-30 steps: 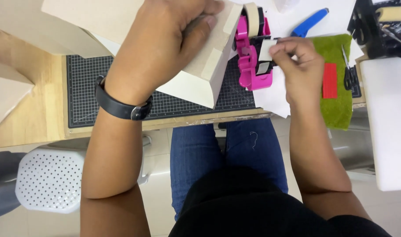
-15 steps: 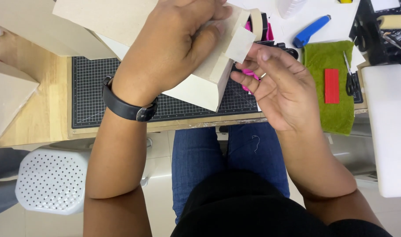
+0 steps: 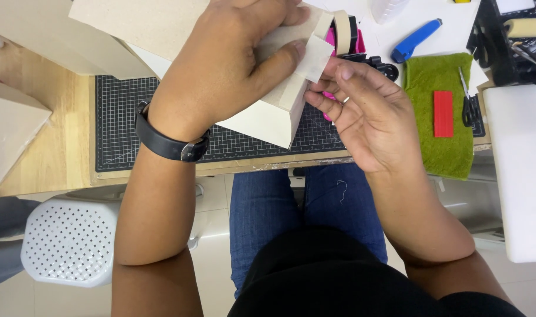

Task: The person folds a flat white cardboard piece into a box shape, applies adhesive tape to the seams, and uses a red plastic tool to press and smooth the taped edges. The person handles the box and tape throughout, finishing with a final smoothing of the seams.

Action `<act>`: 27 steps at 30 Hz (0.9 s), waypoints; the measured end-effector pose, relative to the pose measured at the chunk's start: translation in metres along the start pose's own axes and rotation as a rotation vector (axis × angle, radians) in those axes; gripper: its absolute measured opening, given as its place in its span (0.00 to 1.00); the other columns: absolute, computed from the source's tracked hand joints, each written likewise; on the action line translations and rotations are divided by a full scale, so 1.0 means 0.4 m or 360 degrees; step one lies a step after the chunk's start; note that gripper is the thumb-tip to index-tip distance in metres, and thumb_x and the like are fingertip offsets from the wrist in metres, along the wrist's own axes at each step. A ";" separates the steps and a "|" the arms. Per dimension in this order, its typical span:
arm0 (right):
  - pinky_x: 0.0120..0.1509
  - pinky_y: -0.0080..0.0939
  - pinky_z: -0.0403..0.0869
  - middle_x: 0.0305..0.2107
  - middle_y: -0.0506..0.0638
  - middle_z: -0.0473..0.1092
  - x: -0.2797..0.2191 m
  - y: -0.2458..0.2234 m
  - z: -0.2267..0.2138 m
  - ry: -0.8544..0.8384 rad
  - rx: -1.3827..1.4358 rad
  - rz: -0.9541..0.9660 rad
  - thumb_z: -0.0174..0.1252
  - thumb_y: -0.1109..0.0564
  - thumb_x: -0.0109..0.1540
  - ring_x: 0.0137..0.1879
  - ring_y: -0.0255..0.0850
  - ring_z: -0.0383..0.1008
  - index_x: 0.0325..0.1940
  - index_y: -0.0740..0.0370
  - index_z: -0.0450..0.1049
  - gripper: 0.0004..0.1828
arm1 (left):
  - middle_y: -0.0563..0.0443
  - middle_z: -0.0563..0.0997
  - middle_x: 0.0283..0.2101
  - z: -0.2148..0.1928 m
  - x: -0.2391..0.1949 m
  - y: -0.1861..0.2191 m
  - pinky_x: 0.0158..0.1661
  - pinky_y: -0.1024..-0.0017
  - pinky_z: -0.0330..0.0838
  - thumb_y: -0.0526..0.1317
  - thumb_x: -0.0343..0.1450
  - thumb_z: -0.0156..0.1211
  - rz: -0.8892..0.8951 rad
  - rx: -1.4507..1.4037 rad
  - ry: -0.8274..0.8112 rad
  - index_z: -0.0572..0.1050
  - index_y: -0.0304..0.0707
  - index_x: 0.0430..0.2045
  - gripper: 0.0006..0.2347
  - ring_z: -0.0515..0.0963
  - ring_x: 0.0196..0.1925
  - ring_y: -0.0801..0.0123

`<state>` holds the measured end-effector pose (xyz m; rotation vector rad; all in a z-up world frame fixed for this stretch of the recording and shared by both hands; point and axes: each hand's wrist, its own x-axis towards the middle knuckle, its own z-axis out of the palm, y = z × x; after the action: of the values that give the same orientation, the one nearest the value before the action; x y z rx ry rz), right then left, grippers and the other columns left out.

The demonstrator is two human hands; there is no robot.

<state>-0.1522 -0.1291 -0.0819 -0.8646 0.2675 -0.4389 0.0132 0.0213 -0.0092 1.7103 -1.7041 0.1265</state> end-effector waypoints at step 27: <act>0.52 0.45 0.80 0.36 0.52 0.77 0.009 0.010 0.015 0.0077 0.0125 0.0122 0.67 0.58 0.62 0.42 0.42 0.78 0.41 0.59 0.80 0.06 | 0.32 0.74 0.57 -0.028 -0.002 0.009 0.50 0.57 0.68 0.34 0.71 0.61 -0.0013 -0.0032 -0.0203 0.70 0.20 0.56 0.20 0.77 0.53 0.41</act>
<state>-0.1455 -0.1247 -0.0816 -0.7650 0.3250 -0.3966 0.0144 0.0284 0.0002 1.7431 -1.7839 -0.0036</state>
